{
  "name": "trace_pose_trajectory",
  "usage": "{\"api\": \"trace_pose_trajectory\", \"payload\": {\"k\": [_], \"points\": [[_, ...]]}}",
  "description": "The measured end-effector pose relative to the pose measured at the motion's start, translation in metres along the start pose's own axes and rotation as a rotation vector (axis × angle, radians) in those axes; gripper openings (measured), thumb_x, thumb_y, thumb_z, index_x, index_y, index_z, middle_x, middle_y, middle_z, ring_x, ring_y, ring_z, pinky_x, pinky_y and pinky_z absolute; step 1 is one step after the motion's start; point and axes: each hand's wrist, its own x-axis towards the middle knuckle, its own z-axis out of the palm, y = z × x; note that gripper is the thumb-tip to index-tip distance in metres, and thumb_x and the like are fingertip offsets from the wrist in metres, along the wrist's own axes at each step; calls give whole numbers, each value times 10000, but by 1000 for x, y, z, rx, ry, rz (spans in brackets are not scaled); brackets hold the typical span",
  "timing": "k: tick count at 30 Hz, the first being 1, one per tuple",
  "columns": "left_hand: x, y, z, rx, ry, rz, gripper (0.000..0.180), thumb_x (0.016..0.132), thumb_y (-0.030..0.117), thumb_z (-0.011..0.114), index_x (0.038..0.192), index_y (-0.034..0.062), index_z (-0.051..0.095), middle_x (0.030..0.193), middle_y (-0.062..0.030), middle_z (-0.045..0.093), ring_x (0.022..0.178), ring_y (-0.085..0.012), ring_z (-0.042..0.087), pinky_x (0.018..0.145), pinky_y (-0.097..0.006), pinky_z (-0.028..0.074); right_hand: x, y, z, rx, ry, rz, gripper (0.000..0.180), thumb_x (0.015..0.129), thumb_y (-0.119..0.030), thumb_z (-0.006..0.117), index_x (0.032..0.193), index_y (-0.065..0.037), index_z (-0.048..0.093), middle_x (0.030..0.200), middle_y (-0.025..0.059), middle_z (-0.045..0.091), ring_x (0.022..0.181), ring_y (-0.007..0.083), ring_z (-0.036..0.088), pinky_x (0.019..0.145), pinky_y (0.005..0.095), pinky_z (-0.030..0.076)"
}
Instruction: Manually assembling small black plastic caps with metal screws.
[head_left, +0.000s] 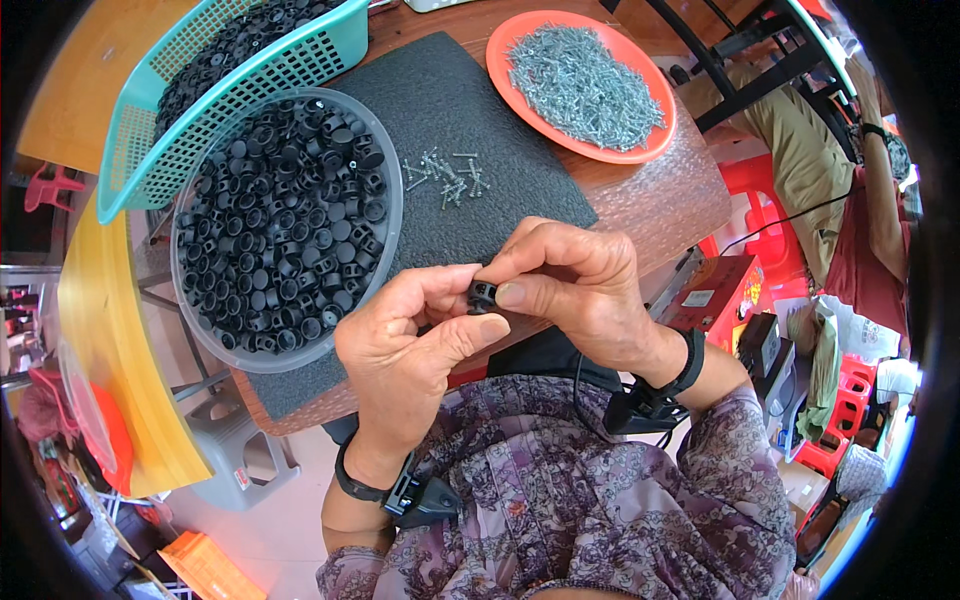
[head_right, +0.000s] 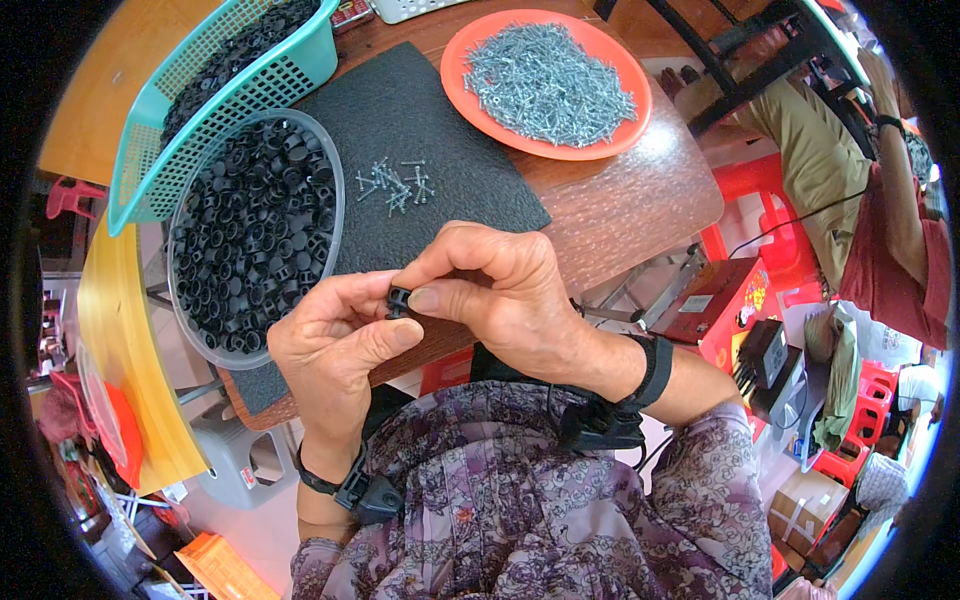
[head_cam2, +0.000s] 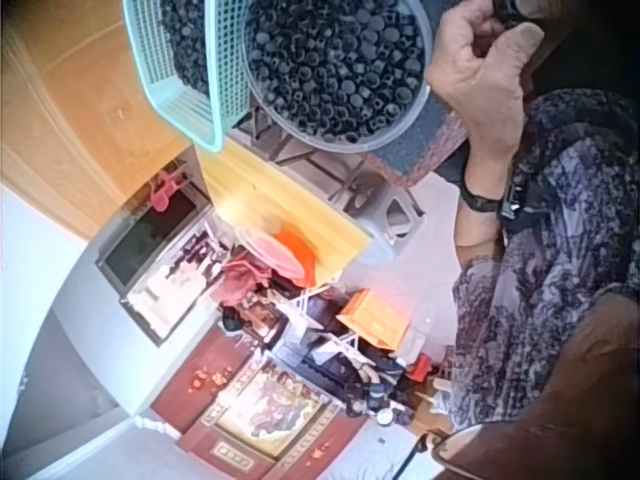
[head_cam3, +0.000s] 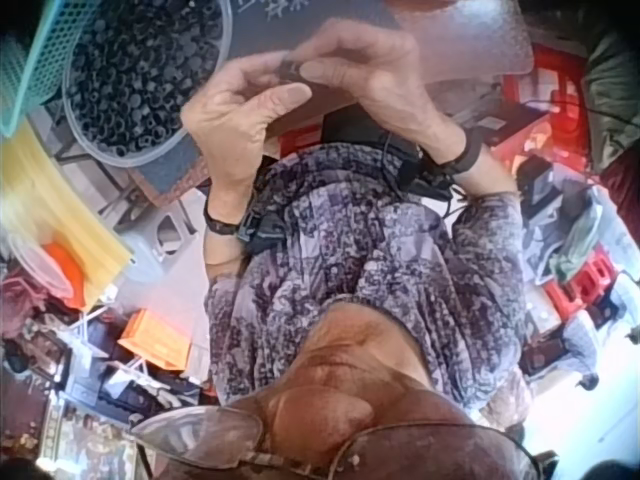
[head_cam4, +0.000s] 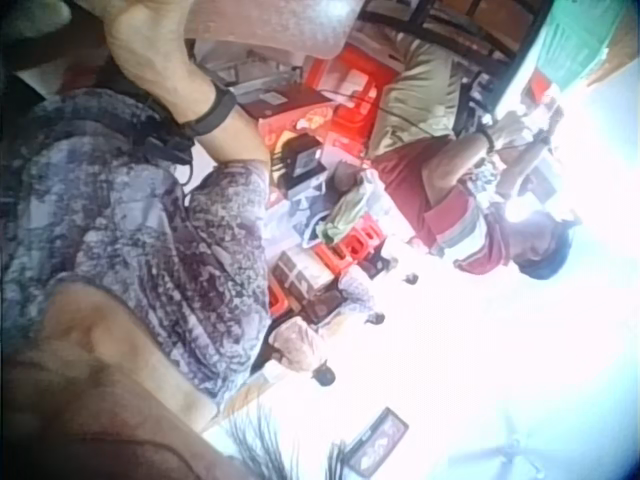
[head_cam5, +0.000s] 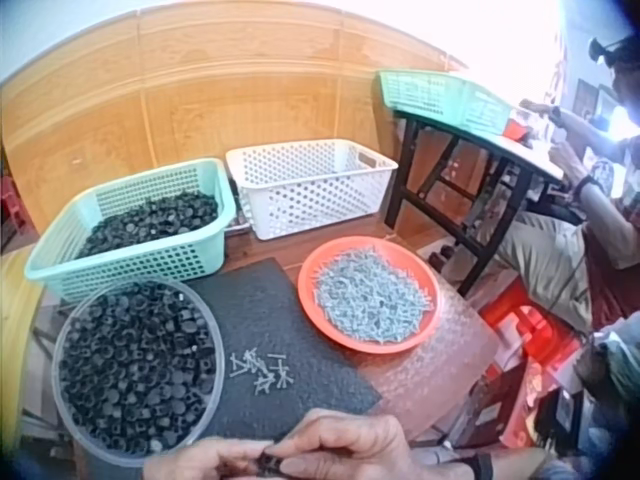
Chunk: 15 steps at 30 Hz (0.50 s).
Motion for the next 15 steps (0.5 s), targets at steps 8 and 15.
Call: {"api": "trace_pose_trajectory", "payload": {"k": [8,15], "points": [[5,-2,-4,-127,-60,-88,261,700,-8,775,918,-49,637,763,-42,641,681,-55,569,603,-183,469,0,-2,1,-78,6,-32,100,764,63,657,847,7,653,773,36,620,743,82,586,646,236,474],[7,0,-1,-360,-88,-183,286,675,-36,771,898,-49,591,738,-96,645,586,-99,588,536,-203,485,1,-5,-2,-125,-21,-140,104,755,79,658,834,12,641,776,39,601,717,86,579,616,232,467]]}}
